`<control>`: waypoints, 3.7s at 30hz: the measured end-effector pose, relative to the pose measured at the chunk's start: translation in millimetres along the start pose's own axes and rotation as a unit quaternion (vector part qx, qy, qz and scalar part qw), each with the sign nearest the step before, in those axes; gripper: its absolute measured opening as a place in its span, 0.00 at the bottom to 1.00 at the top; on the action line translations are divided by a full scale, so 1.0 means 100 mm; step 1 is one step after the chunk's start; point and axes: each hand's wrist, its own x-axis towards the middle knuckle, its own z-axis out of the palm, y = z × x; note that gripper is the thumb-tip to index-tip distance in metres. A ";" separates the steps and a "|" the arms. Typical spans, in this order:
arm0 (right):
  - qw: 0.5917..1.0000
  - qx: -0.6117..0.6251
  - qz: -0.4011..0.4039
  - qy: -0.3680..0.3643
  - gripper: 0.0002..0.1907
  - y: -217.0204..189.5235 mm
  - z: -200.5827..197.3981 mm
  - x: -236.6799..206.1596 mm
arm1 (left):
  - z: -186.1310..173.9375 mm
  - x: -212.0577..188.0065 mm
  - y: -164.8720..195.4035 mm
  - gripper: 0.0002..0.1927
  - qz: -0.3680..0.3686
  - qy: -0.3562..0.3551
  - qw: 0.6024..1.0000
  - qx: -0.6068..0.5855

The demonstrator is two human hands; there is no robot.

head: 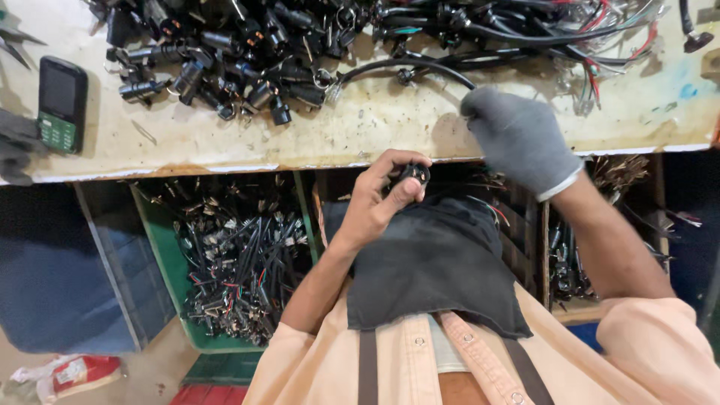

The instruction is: The person repeatedly picks up black cylindrical electrical components and wires from a cluttered table, aligns and joins them by hand, and places the assembled units into a green bin below. The person also briefly moves a mobile phone on the table.

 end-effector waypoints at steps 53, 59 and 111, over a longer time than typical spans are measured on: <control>0.949 -0.007 -0.274 0.156 0.14 -0.35 0.12 0.70 | -0.64 0.05 0.15 0.22 0.235 0.125 0.668 0.695; 0.950 -0.145 -0.261 0.086 0.15 -0.33 -0.10 0.66 | -1.23 0.49 0.29 0.16 0.228 0.129 0.606 0.751; 0.940 0.169 0.071 -0.286 0.14 -0.40 -0.03 -0.29 | -0.05 -0.14 0.29 0.32 0.183 -0.134 0.906 0.358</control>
